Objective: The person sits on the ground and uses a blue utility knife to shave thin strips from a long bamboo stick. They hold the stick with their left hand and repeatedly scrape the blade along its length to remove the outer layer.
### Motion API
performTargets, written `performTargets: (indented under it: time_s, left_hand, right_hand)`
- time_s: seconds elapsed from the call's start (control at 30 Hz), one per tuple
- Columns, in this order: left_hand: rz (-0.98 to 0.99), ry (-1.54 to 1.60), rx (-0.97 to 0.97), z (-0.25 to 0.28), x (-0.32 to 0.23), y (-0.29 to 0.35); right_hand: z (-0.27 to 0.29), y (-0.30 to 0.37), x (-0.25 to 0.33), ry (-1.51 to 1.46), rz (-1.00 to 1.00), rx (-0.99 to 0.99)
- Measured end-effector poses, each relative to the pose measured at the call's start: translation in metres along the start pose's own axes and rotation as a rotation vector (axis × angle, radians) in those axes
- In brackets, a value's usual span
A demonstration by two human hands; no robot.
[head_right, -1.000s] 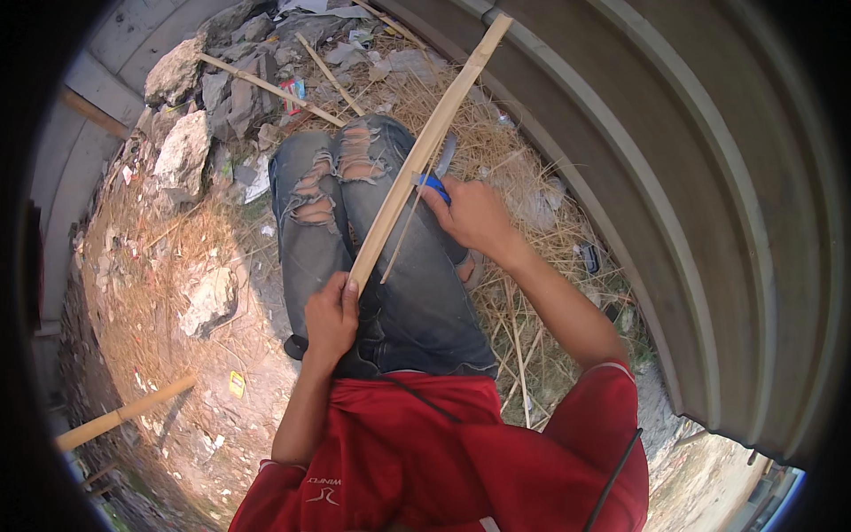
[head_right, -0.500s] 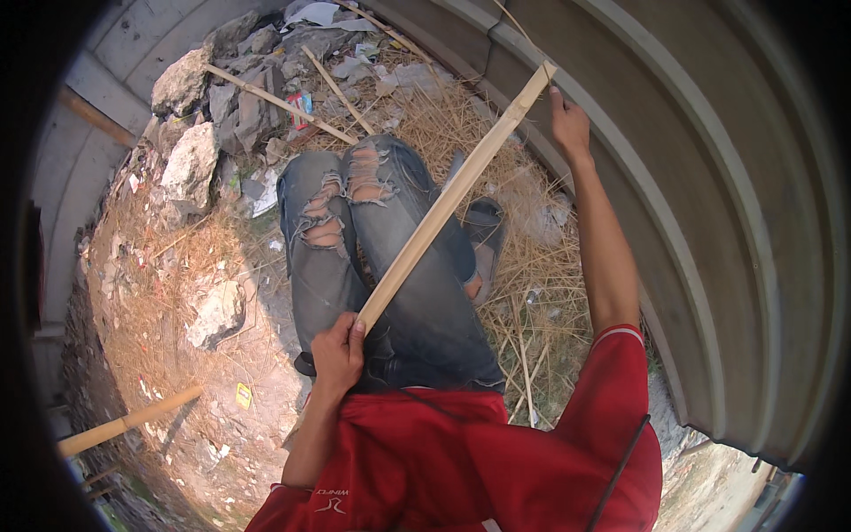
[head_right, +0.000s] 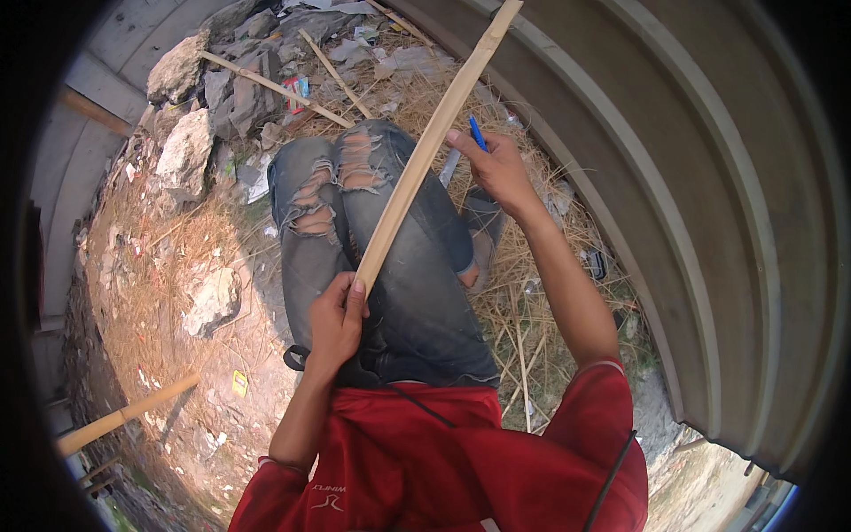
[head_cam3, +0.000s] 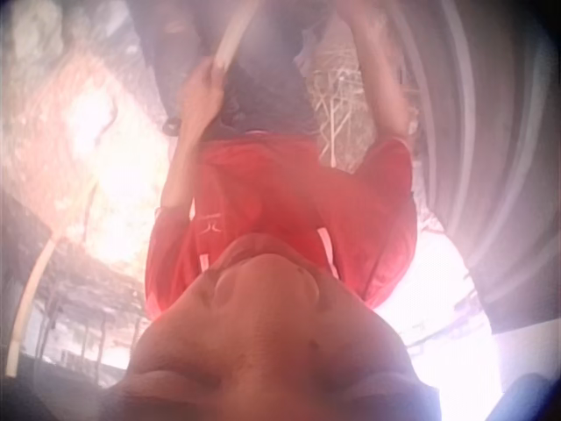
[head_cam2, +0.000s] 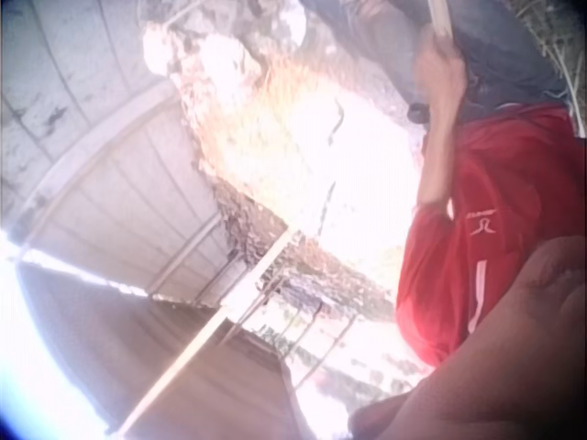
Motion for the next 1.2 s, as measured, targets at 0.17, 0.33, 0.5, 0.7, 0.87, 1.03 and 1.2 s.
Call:
performTargets:
  time_s: [0.17, 0.33, 0.5, 0.7, 0.87, 1.03, 1.2]
  left_hand:
    - [-0.092, 0.081, 0.023, -0.009, -0.018, -0.019]
    - [-0.113, 0.028, 0.103, 0.008, -0.018, 0.005]
    - [-0.206, 0.069, 0.012, 0.002, 0.019, 0.033]
    - [-0.215, 0.128, -0.088, 0.001, 0.028, 0.008]
    - [-0.216, 0.1, -0.083, -0.003, 0.007, -0.019]
    - [-0.088, -0.053, 0.017, -0.001, -0.016, -0.002]
    - [-0.048, 0.043, -0.105, -0.004, 0.014, 0.005]
  right_hand:
    - [-0.056, 0.018, 0.0, 0.049, 0.149, -0.045]
    - [-0.02, -0.026, 0.004, -0.142, 0.11, -0.273]
    - [0.001, -0.046, 0.006, -0.197, 0.176, -0.325]
    - [-0.044, -0.004, 0.016, 0.218, 0.218, -0.078]
    - [-0.079, 0.029, 0.003, 0.217, 0.207, 0.071]
    - [-0.053, 0.002, -0.005, 0.154, 0.098, -0.014]
    - [-0.062, 0.015, 0.012, 0.405, 0.231, -0.073]
Point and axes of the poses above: each hand's wrist, its own y-axis away from the middle knuckle, its own z-axis out of the back of the hand, x = y × z, the point moved 2 cm from there along -y, towards the middle knuckle, and after that the axes turned 7 degrees about y, right-handed, at the moved point
